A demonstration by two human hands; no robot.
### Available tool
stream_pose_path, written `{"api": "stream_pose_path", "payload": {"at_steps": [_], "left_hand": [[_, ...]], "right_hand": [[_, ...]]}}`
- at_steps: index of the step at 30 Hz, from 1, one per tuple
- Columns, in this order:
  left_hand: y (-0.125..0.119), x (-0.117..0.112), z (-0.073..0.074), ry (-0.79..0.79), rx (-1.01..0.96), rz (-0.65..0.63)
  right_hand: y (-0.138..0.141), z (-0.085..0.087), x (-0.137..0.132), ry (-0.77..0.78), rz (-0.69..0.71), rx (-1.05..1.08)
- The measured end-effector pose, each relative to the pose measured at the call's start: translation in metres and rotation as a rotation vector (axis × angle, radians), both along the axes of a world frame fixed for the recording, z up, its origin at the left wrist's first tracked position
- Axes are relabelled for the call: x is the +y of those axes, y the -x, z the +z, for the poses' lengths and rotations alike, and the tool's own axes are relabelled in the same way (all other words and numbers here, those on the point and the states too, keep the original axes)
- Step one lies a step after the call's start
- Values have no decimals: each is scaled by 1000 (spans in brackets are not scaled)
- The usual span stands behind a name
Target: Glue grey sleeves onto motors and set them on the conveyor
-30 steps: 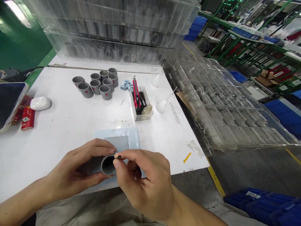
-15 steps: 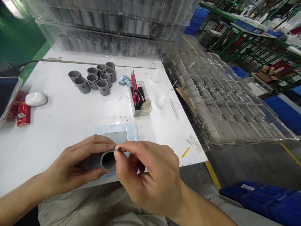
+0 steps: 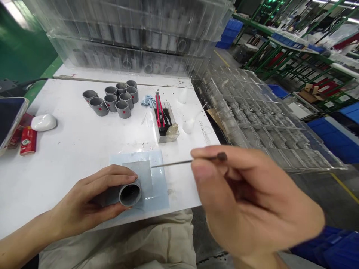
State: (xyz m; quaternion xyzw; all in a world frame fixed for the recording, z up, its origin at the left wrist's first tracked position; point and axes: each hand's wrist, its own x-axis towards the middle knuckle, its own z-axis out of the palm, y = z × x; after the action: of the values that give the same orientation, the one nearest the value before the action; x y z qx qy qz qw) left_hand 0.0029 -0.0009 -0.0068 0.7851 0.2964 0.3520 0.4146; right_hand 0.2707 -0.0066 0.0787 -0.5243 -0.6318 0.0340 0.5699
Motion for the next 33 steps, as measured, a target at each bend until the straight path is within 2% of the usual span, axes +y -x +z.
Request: {"api": "stream_pose_path", "payload": {"at_steps": [2, 3, 9, 13, 15, 18, 21, 24, 27, 33], "left_hand": [[0, -1, -1, 4, 12, -3], [1, -2, -2, 7, 20, -2], [0, -4, -1, 20, 57, 12], [1, -3, -3, 20, 75, 24], [1, -4, -5, 19, 83, 33], [1, -5, -4, 22, 111, 91], [2, -5, 6, 15, 194, 199], [4, -2, 23, -60, 352, 253], [7, -2, 38, -169, 538, 235], [1, -12, 47, -133, 761, 164]], "right_hand": [[-2, -6, 22, -143, -105, 47], [-5, -10, 33, -165, -106, 34], [-25, -21, 74, -109, -10, -26], [-23, -24, 88, -136, -39, -55], [-21, -27, 93, -71, -57, -110], [-22, -35, 95, 126, -16, -205], [-27, -43, 90, 254, 39, -243], [-35, -53, 79, 281, 4, -210], [-44, -66, 71, 286, -56, -152], [-55, -89, 75, 339, -160, -4]]}}
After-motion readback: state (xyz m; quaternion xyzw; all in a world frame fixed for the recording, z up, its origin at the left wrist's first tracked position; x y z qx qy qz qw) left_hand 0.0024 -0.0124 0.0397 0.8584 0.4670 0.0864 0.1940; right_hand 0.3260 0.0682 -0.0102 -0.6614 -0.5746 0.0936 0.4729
